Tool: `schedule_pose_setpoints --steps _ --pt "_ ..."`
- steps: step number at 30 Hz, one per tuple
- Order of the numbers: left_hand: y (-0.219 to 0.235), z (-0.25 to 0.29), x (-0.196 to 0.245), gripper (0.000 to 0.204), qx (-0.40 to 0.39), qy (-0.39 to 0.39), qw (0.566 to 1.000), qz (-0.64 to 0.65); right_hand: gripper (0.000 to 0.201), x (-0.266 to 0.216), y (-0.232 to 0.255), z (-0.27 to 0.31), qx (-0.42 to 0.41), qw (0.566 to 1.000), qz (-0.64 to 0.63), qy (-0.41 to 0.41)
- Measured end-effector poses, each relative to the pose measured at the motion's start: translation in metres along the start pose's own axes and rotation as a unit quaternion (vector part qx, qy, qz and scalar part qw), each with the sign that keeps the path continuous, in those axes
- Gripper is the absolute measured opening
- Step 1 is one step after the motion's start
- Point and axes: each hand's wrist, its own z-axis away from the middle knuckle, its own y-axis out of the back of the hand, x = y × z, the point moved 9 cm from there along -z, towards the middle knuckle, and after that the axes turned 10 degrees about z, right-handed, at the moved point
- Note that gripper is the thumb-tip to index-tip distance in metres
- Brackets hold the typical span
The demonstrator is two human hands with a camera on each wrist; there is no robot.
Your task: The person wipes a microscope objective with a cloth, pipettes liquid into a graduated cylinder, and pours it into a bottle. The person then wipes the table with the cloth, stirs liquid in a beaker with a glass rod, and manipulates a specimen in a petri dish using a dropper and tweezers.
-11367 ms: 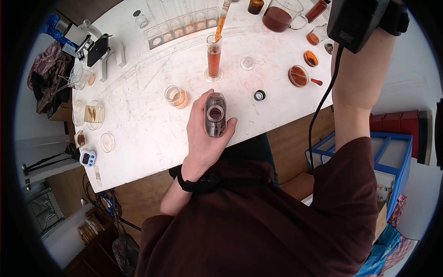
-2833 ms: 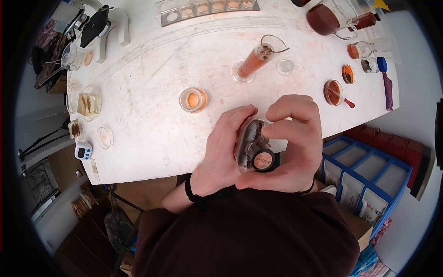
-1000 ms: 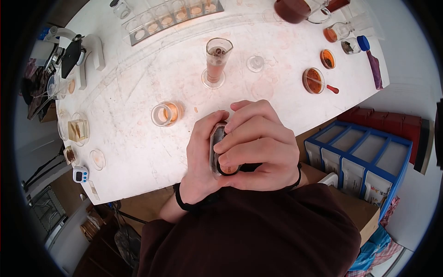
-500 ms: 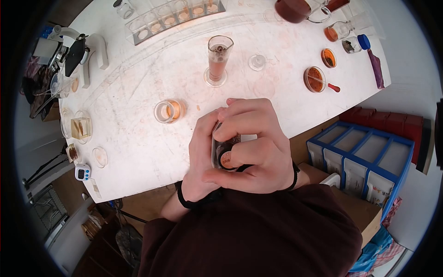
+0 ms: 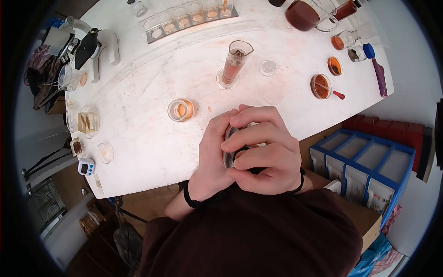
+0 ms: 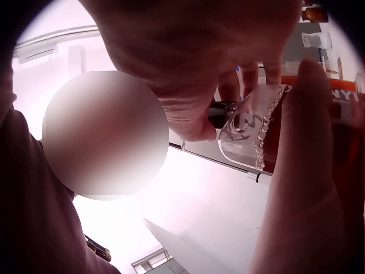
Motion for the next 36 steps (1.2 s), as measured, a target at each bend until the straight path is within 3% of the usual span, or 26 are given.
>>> schedule_pose_setpoints --steps 2,5,9,11,12,14,17,23,27,30,32,36 --pt "-0.004 0.01 -0.022 0.076 -0.006 0.078 0.997 0.005 0.024 0.002 0.004 0.003 0.018 1.0 -0.014 0.011" --pt "-0.002 0.007 -0.016 0.077 0.006 0.098 0.995 0.027 0.026 0.002 0.005 0.008 -0.012 0.999 0.02 0.04" --pt "-0.002 0.009 -0.014 0.079 0.036 0.091 0.995 0.033 0.031 0.004 0.011 0.002 -0.063 0.998 0.02 -0.009" --pt "-0.002 0.007 -0.01 0.079 0.048 0.03 0.998 -0.021 0.037 0.006 0.018 -0.007 -0.033 0.998 0.006 -0.048" --pt "-0.001 0.005 -0.007 0.079 0.049 0.028 0.998 -0.021 0.037 0.008 0.022 -0.011 -0.033 0.998 0.007 -0.046" --pt "0.0 0.0 0.005 0.077 0.042 0.007 0.998 -0.048 0.049 0.004 0.017 -0.014 -0.129 0.989 0.064 0.019" --pt "-0.002 0.005 -0.005 0.081 0.038 0.047 0.998 -0.005 0.056 0.003 0.014 -0.015 -0.14 0.987 0.074 0.031" --pt "-0.002 0.005 -0.006 0.082 0.029 0.035 0.999 -0.024 0.045 0.01 0.012 -0.014 -0.082 0.994 0.014 -0.068" --pt "0.001 0.003 0.0 0.074 0.058 -0.003 0.998 -0.028 0.053 0.01 0.005 -0.01 -0.146 0.988 0.047 -0.029" --pt "-0.001 0.003 -0.005 0.074 0.039 0.05 0.998 -0.002 0.059 0.011 0.005 -0.006 -0.136 0.989 0.056 -0.013" --pt "-0.002 0.003 -0.002 0.075 0.031 0.018 0.999 -0.023 0.059 0.015 0.008 -0.008 -0.087 0.995 0.02 -0.045" --pt "0.0 0.003 0.0 0.076 0.044 0.011 0.999 -0.019 0.055 0.014 0.01 -0.009 -0.085 0.992 -0.019 -0.088"
